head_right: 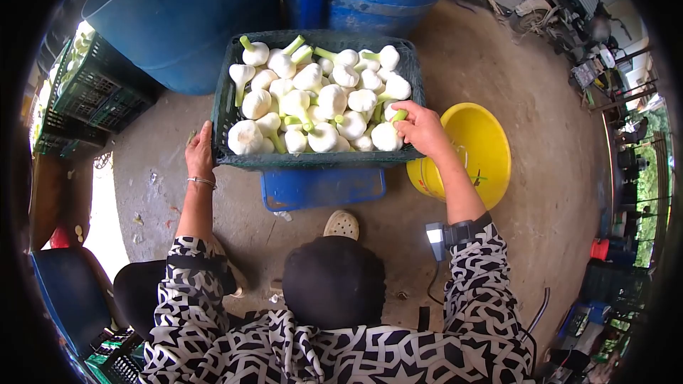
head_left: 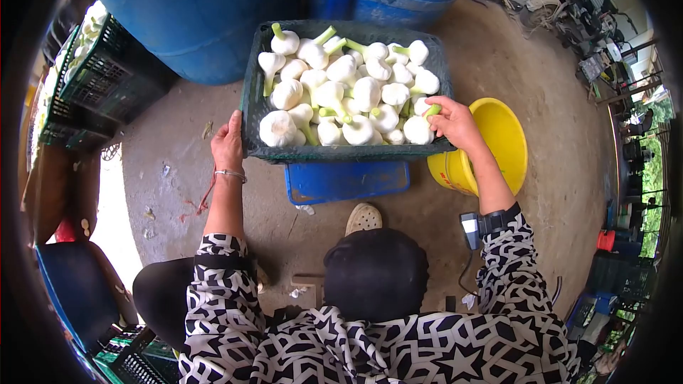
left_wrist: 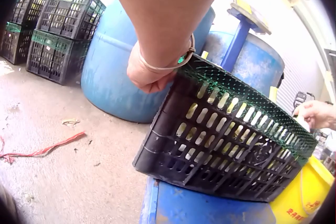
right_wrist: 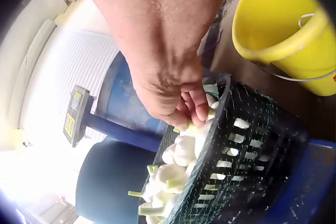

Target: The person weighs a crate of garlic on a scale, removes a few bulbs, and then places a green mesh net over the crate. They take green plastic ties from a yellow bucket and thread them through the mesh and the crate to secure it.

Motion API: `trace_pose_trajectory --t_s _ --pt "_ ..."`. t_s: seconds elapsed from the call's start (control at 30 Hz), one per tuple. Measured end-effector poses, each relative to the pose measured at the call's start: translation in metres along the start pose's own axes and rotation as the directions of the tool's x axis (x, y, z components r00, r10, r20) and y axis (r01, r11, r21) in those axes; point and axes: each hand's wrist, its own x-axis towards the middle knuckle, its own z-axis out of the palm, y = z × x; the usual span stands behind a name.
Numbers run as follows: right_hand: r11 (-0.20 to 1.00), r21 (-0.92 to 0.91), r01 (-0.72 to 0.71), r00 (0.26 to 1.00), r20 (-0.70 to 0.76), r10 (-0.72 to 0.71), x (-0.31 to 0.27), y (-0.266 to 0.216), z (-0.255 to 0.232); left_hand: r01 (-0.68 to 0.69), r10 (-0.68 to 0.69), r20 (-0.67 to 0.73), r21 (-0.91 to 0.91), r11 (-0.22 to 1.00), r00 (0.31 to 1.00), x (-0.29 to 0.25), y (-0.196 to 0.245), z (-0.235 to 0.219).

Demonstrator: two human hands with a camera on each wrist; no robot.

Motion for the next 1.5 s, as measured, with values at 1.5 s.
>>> trace_pose_trajectory --t_s 1.5 --pt "0.696 -0.7 -0.161 0.985 -0.156 0.071 -0.003 -0.023 0.069 -0.042 0.039 0.096 0.035 0.998 0.995 -0.003 -0.001 -0.005"
